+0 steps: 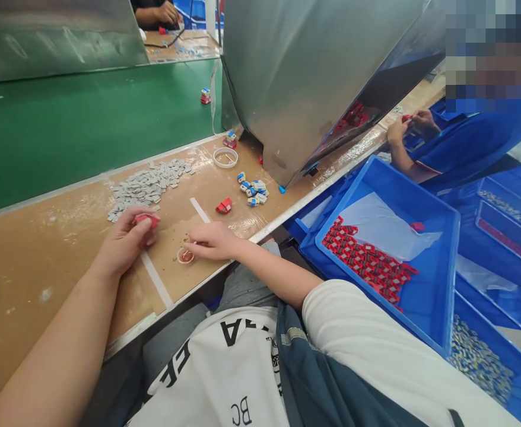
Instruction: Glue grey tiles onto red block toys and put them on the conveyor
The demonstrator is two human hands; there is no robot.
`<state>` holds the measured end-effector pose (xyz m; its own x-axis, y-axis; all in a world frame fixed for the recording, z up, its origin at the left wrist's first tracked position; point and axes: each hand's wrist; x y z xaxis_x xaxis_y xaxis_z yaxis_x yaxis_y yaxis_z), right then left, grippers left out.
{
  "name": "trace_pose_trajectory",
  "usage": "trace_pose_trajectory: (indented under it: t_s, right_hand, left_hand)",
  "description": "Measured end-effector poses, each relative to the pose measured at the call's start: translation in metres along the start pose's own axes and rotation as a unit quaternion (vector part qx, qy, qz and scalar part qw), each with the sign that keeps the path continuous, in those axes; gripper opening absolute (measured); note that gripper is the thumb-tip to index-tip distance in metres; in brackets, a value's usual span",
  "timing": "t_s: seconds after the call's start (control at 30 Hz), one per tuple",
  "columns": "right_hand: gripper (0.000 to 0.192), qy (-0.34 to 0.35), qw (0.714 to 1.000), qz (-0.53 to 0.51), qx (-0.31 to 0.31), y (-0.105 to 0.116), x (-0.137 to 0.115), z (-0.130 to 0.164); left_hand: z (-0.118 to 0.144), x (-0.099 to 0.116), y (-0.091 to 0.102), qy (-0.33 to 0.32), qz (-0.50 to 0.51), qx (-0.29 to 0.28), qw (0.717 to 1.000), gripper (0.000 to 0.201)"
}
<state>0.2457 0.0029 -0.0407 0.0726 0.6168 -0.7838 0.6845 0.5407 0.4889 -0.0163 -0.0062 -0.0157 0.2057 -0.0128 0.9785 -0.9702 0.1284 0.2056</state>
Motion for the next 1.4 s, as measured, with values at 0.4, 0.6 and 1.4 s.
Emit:
trace_pose_trajectory:
  t_s: [0.4,0.6,1.4]
  right_hand:
    - [0.052,-0.006,1.0,-0.018,-0.011,0.0,0.0,0.001]
    - [0.052,0.0,1.0,-0.009,-0.02,0.001,-0.001,0.001]
    - [0.06,-0.025,0.962,-0.145,0.231,0.005,-0.005,-0.026]
  left_hand:
    - [0.009,0.009,-0.002,-0.085,-0.358,0.051,0.928,0.037]
    - [0.011,0.009,-0.002,-0.015,-0.378,0.057,0.924,0.052]
    - [0.001,-0.008,0.001,-0.075,-0.37,0.008,0.926,0.058]
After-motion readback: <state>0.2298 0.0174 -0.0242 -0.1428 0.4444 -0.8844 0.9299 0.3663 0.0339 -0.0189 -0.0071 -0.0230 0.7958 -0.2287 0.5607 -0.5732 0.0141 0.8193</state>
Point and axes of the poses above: each hand's wrist, its own z-axis away from the middle knuckle, its own y-axis out of the back of the hand, x = y × z, and after that the axes turned 15 degrees about -z, right-handed
